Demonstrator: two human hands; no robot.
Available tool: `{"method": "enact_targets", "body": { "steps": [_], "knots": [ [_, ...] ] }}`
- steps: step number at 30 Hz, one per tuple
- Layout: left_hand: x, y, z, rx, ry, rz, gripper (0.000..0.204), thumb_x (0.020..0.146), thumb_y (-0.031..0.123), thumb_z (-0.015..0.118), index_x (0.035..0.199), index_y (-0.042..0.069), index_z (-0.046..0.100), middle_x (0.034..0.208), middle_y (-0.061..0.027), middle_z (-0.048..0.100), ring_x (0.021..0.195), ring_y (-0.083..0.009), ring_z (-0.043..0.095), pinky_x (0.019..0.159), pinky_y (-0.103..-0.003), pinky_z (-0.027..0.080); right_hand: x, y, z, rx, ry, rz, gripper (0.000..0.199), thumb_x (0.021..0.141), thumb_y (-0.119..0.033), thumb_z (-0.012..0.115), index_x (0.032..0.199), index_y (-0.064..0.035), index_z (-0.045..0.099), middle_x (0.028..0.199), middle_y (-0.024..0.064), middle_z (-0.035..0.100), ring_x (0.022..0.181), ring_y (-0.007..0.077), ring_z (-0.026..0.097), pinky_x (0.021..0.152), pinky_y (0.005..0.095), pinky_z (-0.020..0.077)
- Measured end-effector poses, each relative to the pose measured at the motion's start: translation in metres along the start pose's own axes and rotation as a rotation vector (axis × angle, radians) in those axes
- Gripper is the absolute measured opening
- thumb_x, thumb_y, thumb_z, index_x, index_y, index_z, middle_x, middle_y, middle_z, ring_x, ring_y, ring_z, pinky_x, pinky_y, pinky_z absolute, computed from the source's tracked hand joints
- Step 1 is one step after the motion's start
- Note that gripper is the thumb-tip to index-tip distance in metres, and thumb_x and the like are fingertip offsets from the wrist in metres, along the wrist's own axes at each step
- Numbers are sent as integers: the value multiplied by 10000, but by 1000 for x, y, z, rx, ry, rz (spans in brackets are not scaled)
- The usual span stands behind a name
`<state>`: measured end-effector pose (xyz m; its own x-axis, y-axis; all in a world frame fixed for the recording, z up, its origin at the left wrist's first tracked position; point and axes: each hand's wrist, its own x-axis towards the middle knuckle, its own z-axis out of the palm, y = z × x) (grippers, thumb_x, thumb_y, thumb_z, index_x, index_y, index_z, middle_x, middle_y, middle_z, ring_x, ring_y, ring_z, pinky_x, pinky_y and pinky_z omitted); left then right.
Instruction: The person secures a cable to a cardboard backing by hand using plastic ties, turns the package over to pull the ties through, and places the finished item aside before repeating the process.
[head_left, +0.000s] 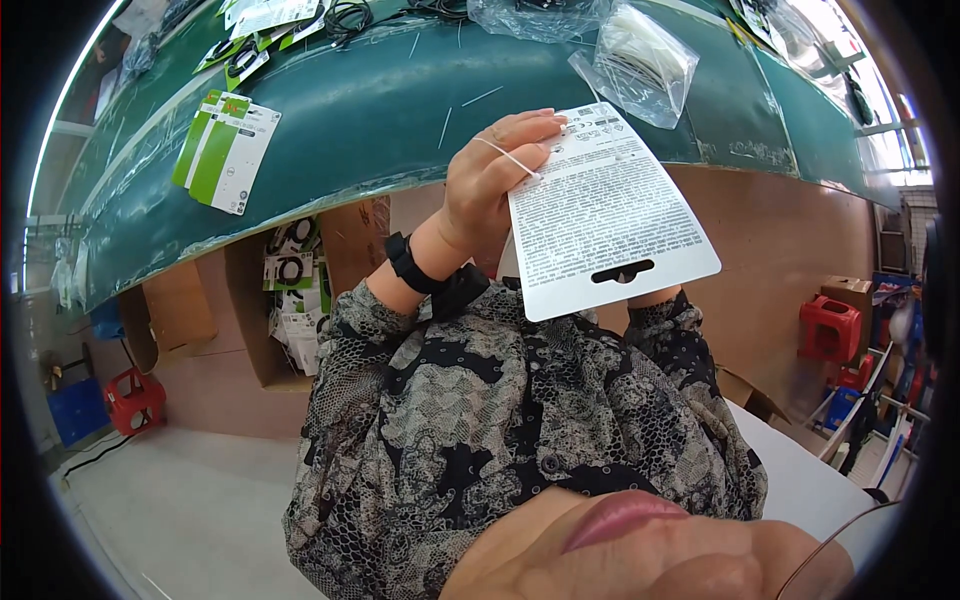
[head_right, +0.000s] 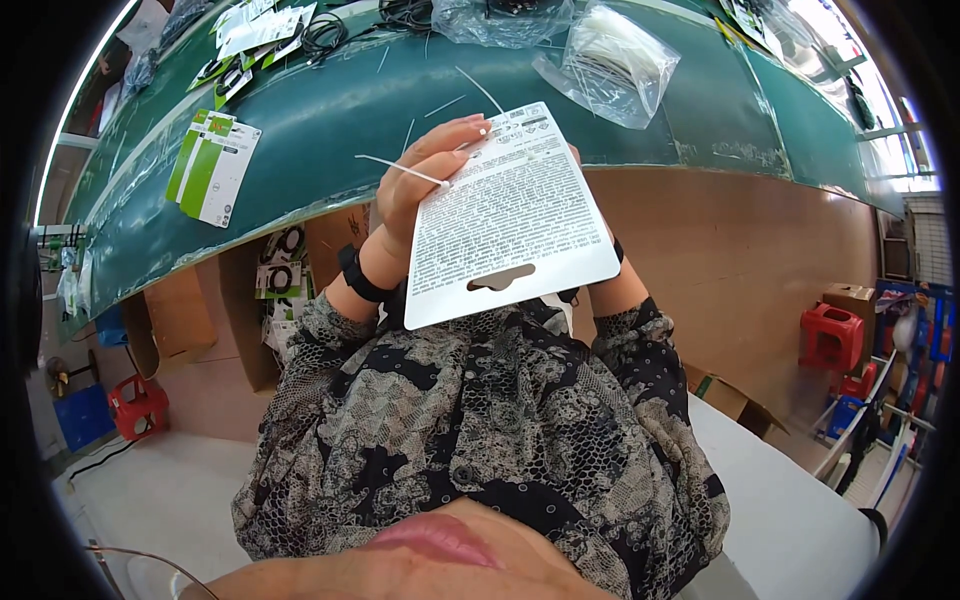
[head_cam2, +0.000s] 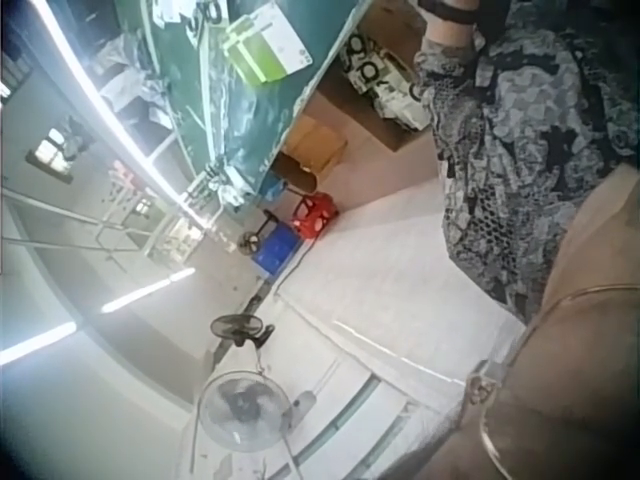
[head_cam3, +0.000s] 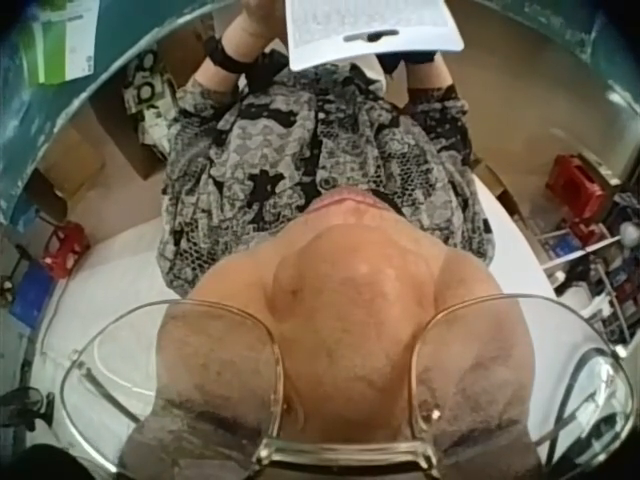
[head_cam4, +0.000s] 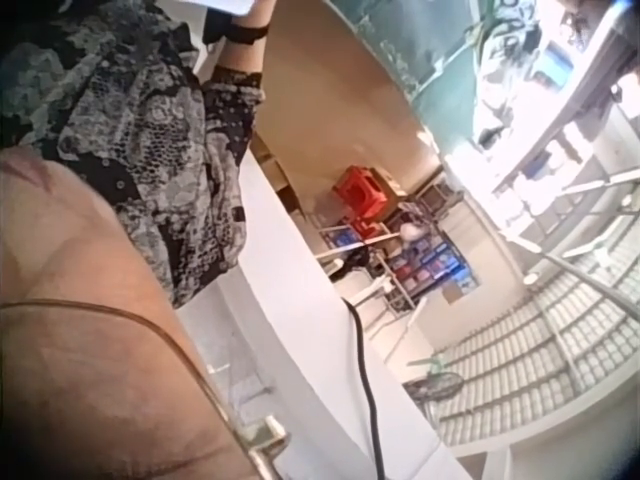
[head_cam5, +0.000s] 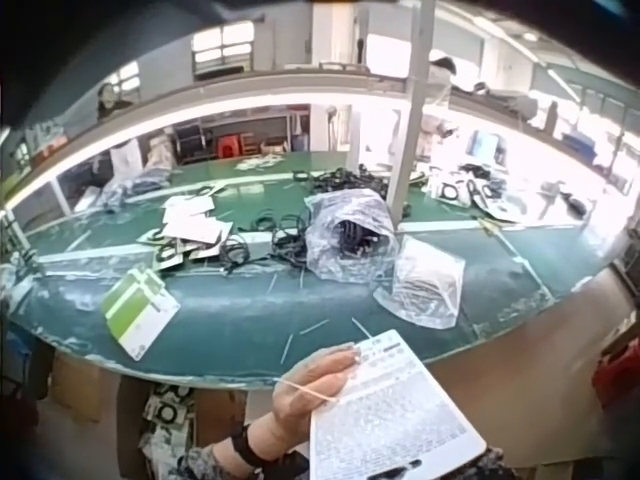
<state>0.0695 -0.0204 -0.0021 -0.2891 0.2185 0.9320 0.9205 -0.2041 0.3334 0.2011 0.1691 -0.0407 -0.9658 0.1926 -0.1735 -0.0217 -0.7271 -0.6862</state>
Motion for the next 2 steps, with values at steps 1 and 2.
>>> {"method": "enact_targets", "body": {
  "steps": [1, 2],
  "knots": [
    [-1, 0, 0, 0, -1, 3, 339, 736, 91, 712, 993, 37, 498, 1069, -220, 610, 961, -385, 623, 800, -425, 520, -13, -1, 3, 33, 83, 30, 546, 943, -344, 463, 1343, 2, 328, 1311, 203, 439, 1122, 278, 520, 889, 380, 508],
    [-1, 1, 0, 0, -2, 4, 339, 736, 91, 712, 993, 37, 498, 1069, -220, 610, 961, -385, 623, 800, -425, 520, -13, 0, 3, 34, 82, 30, 546, 943, -344, 463, 1343, 2, 328, 1311, 203, 439, 1122, 278, 520, 889, 380, 508]
  ]
}}
